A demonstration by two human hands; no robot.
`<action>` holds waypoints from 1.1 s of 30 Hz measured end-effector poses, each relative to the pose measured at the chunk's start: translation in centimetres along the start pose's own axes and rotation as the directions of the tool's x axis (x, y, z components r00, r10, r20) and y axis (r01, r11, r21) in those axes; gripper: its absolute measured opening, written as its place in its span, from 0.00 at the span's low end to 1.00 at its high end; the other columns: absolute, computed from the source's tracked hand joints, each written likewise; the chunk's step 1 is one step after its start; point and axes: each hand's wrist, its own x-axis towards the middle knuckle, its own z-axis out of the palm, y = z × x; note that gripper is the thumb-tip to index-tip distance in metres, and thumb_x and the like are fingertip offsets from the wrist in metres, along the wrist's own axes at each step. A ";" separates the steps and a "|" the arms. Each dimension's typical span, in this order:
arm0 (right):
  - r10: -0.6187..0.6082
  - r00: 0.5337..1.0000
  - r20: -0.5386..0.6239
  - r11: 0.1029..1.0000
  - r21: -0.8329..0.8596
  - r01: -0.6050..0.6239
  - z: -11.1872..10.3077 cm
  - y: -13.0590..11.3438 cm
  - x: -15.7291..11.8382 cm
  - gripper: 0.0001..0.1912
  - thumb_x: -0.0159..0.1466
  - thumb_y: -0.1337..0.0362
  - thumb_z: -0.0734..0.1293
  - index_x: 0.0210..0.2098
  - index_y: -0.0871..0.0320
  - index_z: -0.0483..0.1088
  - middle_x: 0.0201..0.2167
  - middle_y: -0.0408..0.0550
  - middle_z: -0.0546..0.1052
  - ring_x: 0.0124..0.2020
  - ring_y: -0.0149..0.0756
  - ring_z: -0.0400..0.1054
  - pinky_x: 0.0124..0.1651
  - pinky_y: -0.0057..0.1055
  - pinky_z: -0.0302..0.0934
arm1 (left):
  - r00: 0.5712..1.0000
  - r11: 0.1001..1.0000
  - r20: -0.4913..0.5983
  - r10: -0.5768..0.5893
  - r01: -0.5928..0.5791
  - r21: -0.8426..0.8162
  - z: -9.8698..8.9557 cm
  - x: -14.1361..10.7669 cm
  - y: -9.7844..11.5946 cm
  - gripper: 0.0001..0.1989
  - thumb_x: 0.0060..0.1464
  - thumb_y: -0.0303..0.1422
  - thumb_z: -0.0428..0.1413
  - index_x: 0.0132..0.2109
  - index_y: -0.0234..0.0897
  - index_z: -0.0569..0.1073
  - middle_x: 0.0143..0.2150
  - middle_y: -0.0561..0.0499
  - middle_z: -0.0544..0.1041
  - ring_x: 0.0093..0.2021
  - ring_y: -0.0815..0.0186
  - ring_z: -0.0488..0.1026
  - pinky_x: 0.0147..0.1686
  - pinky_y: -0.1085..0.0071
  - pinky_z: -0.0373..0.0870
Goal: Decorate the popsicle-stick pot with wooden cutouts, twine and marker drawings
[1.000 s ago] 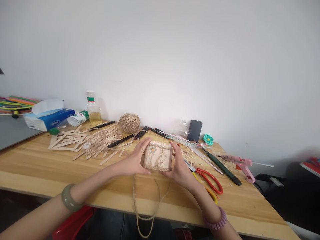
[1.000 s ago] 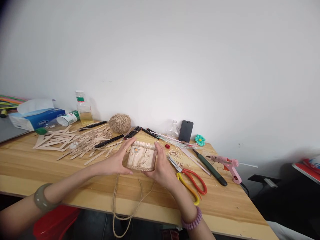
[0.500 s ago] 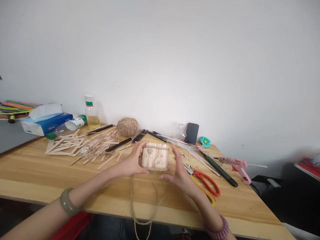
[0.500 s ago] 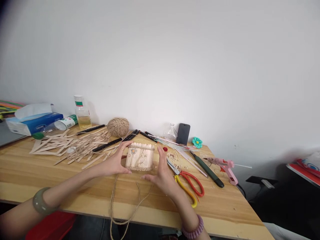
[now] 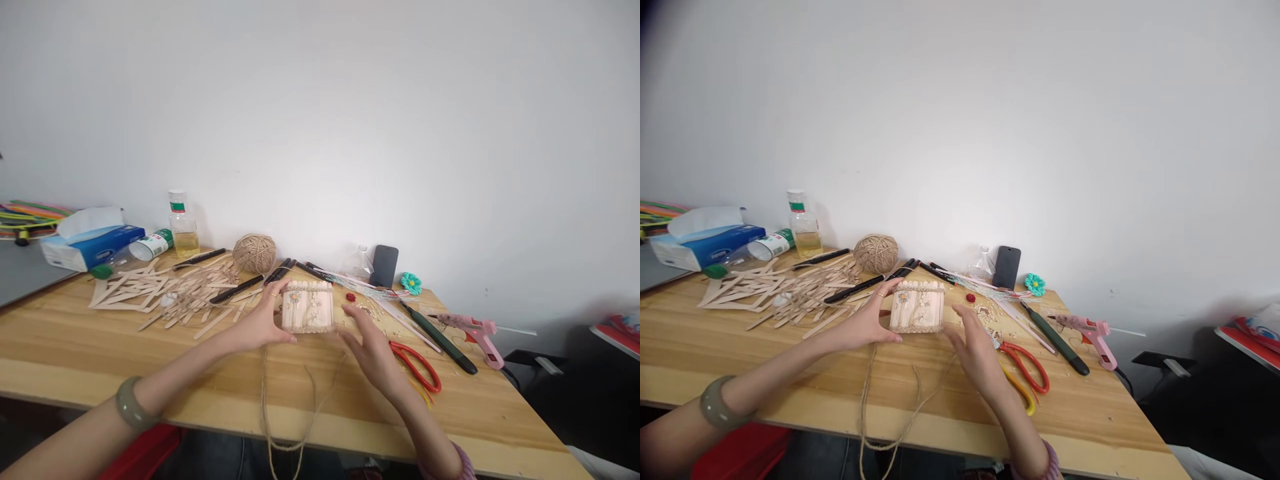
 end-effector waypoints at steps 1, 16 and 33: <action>0.014 1.000 -0.007 1.000 0.011 -0.014 -0.6 -0.2 -0.1 0.14 0.64 0.61 0.58 0.47 0.56 0.67 0.47 0.55 0.74 0.50 0.45 0.67 0.53 0.45 0.60 | 1.000 1.000 -0.005 0.001 -0.001 -0.001 0.0 0.0 -0.1 0.52 0.33 0.28 0.67 0.63 0.48 0.48 0.63 0.42 0.49 0.63 0.50 0.52 0.62 0.47 0.50; 0.094 0.980 -0.176 0.985 -0.125 -0.117 -2.3 -0.7 -1.6 0.19 0.64 0.53 0.56 0.20 0.55 0.59 0.15 0.40 0.66 0.18 0.31 0.61 0.21 0.26 0.55 | 0.999 1.000 -0.039 -0.019 0.019 -0.002 0.0 -0.6 -0.8 0.52 0.35 0.31 0.68 0.64 0.47 0.47 0.63 0.42 0.49 0.64 0.50 0.51 0.63 0.49 0.48; -0.008 0.989 -0.149 0.953 -0.300 -0.037 -0.8 -2.3 -1.7 0.13 0.62 0.63 0.57 0.22 0.56 0.65 0.19 0.44 0.72 0.21 0.33 0.66 0.26 0.27 0.55 | 0.978 1.000 -0.205 0.030 -0.029 0.011 -1.6 0.5 -0.5 0.47 0.34 0.29 0.67 0.60 0.46 0.53 0.62 0.42 0.53 0.61 0.51 0.59 0.51 0.55 0.70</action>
